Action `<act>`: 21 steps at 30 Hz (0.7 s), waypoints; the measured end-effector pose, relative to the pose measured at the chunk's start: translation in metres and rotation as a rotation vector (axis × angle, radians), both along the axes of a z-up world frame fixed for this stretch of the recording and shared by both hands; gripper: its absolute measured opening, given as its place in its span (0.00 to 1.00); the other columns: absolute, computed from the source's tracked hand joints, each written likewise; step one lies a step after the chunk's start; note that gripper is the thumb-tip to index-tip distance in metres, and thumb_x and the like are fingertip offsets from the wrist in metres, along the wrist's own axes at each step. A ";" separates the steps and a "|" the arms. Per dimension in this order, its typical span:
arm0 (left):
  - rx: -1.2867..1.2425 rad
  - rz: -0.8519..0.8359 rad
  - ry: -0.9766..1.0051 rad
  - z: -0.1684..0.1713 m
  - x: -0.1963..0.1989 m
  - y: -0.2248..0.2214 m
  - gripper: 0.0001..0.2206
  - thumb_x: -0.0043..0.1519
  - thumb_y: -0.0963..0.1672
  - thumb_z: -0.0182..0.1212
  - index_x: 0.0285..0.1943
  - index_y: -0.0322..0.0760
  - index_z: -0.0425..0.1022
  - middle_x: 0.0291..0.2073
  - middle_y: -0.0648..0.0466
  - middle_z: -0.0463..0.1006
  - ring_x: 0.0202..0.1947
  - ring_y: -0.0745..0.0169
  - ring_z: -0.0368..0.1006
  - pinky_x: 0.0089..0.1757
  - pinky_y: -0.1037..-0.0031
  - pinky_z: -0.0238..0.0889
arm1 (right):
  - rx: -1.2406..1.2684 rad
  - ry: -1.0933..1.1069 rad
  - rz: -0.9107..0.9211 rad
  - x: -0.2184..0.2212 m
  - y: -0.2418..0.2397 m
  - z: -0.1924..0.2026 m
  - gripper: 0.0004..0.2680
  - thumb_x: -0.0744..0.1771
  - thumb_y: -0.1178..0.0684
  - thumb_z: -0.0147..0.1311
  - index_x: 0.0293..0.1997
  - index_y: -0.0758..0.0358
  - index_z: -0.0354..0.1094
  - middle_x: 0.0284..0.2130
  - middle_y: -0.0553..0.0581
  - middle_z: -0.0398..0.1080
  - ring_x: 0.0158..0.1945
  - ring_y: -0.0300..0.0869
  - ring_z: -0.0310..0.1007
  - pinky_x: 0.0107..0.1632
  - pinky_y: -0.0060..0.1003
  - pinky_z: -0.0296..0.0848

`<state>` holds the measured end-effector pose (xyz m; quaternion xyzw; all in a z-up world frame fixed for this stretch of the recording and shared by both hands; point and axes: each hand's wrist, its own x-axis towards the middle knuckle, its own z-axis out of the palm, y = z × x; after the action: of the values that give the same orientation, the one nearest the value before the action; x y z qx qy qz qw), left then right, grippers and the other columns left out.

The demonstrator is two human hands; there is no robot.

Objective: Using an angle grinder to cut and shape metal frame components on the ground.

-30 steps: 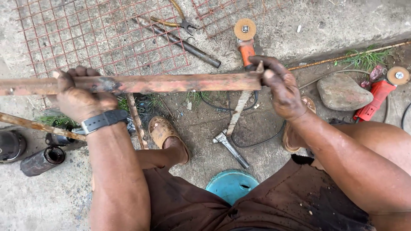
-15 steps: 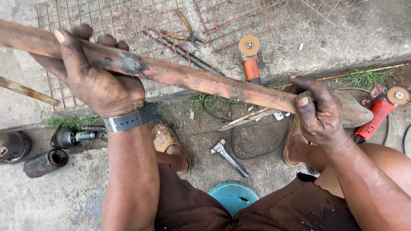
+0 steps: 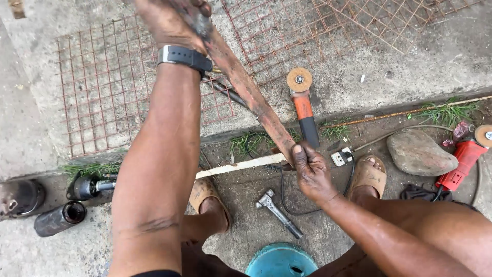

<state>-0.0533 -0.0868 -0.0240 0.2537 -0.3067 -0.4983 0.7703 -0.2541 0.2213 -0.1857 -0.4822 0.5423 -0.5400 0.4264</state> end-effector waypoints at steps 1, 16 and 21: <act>0.037 -0.027 0.009 -0.011 0.001 -0.007 0.25 0.54 0.57 0.51 0.21 0.34 0.77 0.09 0.50 0.70 0.08 0.51 0.67 0.15 0.58 0.64 | 0.059 0.014 -0.005 0.003 -0.002 -0.005 0.10 0.74 0.50 0.44 0.38 0.59 0.67 0.27 0.47 0.65 0.29 0.33 0.60 0.32 0.33 0.62; 0.199 -0.445 0.238 -0.173 -0.007 -0.119 0.46 0.50 0.68 0.45 0.63 0.30 0.74 0.34 0.36 0.79 0.31 0.43 0.75 0.31 0.55 0.58 | 0.143 -0.066 -0.124 0.029 -0.048 -0.001 0.09 0.73 0.54 0.46 0.37 0.64 0.70 0.28 0.48 0.68 0.30 0.33 0.62 0.34 0.32 0.66; 0.292 -0.303 0.250 -0.159 -0.027 -0.108 0.48 0.45 0.63 0.50 0.67 0.24 0.66 0.52 0.26 0.73 0.33 0.35 0.75 0.30 0.48 0.66 | 0.286 0.011 -0.164 0.020 -0.054 0.000 0.10 0.73 0.50 0.47 0.41 0.64 0.72 0.28 0.49 0.68 0.30 0.33 0.64 0.34 0.32 0.74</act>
<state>-0.0802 -0.1944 -0.1828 0.2496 -0.1683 -0.6748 0.6738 -0.2344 0.1676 -0.1862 -0.3738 0.6535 -0.4875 0.4422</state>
